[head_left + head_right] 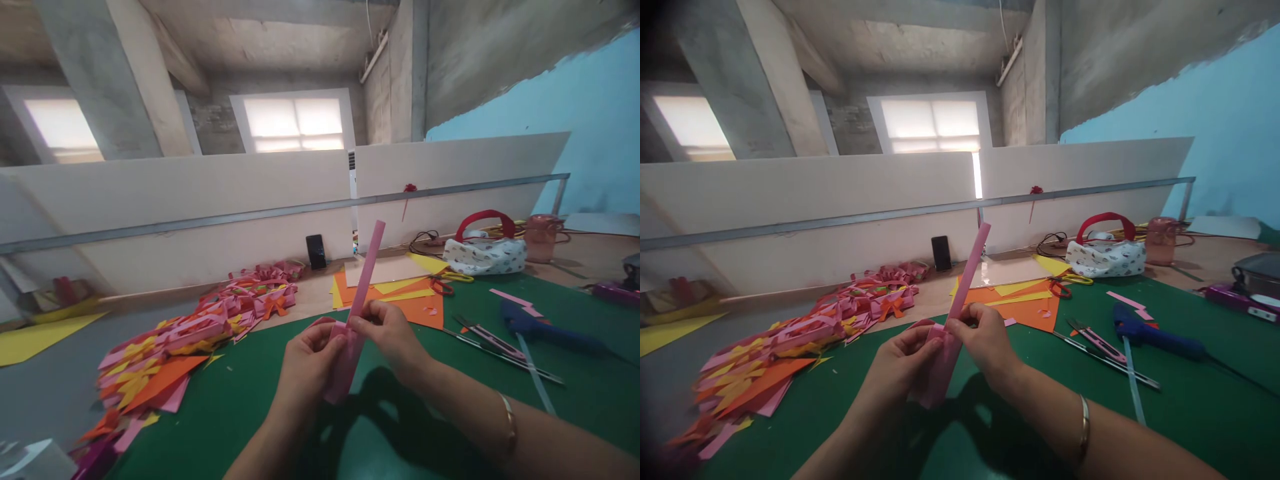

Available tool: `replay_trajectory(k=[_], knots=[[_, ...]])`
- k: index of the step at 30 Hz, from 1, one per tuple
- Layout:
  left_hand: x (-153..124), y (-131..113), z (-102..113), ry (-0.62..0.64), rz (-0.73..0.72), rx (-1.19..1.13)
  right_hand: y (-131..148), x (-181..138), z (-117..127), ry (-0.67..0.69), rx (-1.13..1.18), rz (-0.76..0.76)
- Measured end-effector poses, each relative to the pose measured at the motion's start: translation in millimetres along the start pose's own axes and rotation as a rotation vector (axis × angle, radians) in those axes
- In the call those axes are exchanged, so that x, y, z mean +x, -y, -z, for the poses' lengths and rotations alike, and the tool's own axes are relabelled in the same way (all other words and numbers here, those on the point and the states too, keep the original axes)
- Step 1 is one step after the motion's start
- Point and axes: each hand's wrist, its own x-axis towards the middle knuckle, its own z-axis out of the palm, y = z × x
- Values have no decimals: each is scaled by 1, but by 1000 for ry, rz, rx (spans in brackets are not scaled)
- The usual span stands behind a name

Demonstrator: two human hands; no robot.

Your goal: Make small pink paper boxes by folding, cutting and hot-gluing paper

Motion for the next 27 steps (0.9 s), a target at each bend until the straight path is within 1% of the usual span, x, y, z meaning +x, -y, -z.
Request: replay_trajectory(k=[4,8,11,13,16,18,22,24,27], knots=[[1,0,2,9,21,18,1,0,0,28,12,-7],[4,1,3,10,7,20,1,0,-1,23,-34,14],[7,4,3,-15,-23,7,2,-2,-2,31,-61,22],[8,6,3,-44,-44,-42,3,-3,-3,43,-78,38],[9,7,2,-86,-37,-87,4,-5,-4,77,-126,105],[9,6,2,-100,-34,-58,3,-4,-4,94,-170,141],[8,3,1,-133,-78,21,0,-2,-2,87,-200,168],[7,1,2,-117,-90,70,0,-2,0,65,-238,232],[6,0,2,-13,-64,139,3,-2,2,44,-322,392]])
